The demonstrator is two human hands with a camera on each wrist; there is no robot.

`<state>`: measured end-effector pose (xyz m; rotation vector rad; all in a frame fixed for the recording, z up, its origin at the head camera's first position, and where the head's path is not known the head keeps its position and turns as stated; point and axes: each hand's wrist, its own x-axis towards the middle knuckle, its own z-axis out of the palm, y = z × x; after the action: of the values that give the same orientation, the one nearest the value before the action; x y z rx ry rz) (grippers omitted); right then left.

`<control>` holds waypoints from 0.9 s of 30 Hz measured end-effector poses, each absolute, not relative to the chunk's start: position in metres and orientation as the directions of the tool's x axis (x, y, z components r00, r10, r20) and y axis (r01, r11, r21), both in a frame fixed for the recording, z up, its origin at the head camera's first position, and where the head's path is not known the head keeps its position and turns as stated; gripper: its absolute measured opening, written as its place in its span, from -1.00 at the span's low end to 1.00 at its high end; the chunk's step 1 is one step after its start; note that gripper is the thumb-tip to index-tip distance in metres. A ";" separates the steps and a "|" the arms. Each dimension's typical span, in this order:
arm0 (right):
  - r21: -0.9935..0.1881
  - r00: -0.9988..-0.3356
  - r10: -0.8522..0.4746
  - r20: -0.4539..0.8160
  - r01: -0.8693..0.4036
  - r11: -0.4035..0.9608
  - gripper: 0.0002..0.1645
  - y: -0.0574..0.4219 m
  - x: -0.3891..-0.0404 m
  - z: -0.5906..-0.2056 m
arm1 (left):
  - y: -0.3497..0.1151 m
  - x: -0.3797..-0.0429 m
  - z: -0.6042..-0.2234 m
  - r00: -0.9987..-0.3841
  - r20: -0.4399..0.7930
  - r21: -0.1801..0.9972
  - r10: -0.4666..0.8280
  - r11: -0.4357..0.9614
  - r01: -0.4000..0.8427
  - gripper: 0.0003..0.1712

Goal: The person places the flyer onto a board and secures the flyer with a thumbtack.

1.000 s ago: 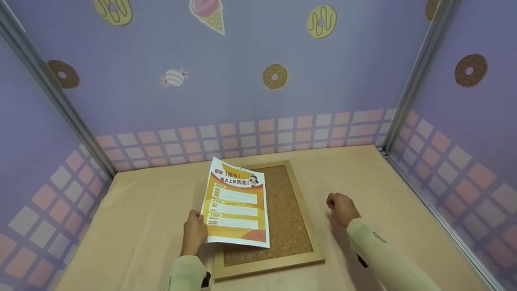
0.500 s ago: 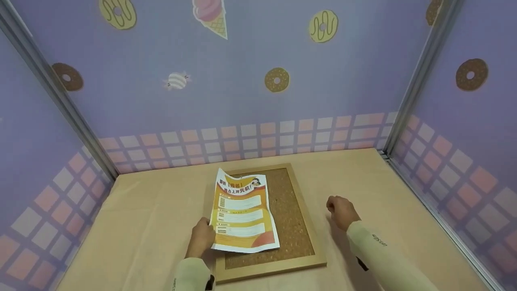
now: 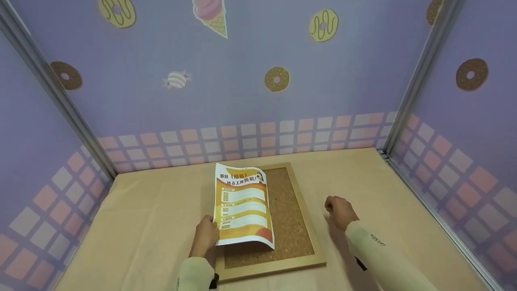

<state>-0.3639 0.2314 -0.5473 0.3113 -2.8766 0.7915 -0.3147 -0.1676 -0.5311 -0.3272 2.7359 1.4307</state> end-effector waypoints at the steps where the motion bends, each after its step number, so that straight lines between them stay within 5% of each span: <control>1: -0.493 -0.969 -0.160 0.189 -0.235 0.838 -0.82 0.231 -0.364 -0.548 | -0.167 -0.314 -0.529 -0.978 -0.125 0.811 -0.167 0.551 -0.198 -0.73; 8: -0.489 -0.969 -0.160 0.187 -0.233 0.840 -0.83 0.230 -0.362 -0.548 | -0.160 -0.313 -0.517 -0.989 -0.050 0.824 -0.136 0.554 -0.118 -0.77; 27: -0.540 -0.977 -0.133 0.168 -0.204 0.817 -0.82 0.225 -0.369 -0.540 | -0.129 -0.318 -0.533 -0.990 -0.121 0.813 -0.068 0.566 -0.138 -0.79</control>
<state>-0.3688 0.2245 -0.5395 0.2673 -2.8769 0.8756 -0.3178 -0.1292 -0.5334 -0.1795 2.7121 1.4184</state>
